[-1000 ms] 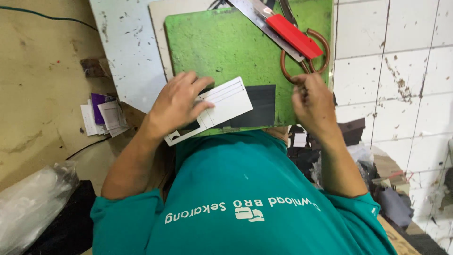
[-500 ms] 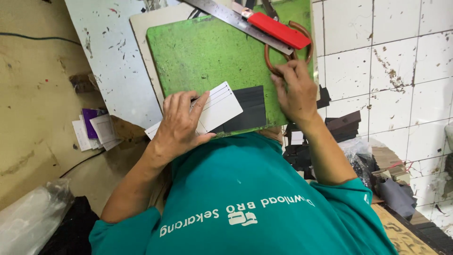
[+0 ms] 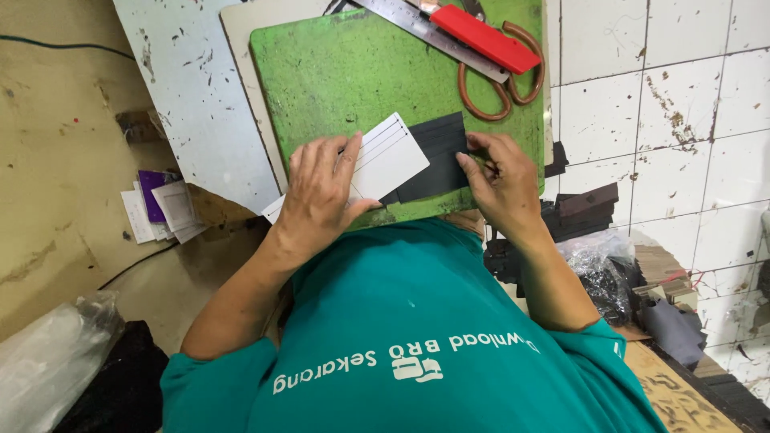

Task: Measuring and cutting leather components to assemble a wallet

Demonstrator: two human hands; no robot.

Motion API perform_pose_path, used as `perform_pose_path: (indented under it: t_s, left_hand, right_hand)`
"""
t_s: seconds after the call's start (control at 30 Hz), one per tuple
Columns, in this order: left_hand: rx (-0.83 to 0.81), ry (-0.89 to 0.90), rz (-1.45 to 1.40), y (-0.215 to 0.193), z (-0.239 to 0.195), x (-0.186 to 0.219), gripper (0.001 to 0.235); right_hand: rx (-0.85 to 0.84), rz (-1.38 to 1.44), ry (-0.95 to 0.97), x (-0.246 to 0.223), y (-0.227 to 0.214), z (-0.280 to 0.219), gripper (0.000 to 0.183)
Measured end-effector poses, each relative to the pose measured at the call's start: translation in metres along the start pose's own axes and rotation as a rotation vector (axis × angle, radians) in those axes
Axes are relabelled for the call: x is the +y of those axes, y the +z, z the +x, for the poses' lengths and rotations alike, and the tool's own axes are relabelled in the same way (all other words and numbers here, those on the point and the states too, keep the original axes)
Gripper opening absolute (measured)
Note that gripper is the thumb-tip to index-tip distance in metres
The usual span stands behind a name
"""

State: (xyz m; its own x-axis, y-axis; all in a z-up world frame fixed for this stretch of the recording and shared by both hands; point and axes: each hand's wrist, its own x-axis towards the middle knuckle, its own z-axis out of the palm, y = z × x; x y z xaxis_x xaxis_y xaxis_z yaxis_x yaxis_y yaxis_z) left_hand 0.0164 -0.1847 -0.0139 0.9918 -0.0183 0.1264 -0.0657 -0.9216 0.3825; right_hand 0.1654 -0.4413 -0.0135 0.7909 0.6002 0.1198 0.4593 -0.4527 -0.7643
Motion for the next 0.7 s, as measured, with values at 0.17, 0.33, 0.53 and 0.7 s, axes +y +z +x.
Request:
perform_pose_path:
  t_s: [0.17, 0.33, 0.53, 0.7]
  left_hand:
    - [0.043, 0.011, -0.044, -0.003, 0.002, 0.003, 0.102]
    - [0.130, 0.089, -0.161, -0.010, 0.015, 0.006, 0.064]
    - [0.147, 0.110, -0.242, -0.008, 0.022, -0.003, 0.050]
    - [0.031, -0.044, -0.524, -0.001, 0.031, -0.019, 0.039]
  right_hand:
    - [-0.006, 0.021, 0.010, -0.010, -0.007, -0.003, 0.025]
    - [-0.064, 0.109, 0.034, -0.028, -0.002, -0.007, 0.038]
    - [-0.152, 0.223, 0.069, -0.024, 0.016, -0.003, 0.038]
    - [-0.253, 0.260, 0.210, -0.023, 0.011, -0.004, 0.007]
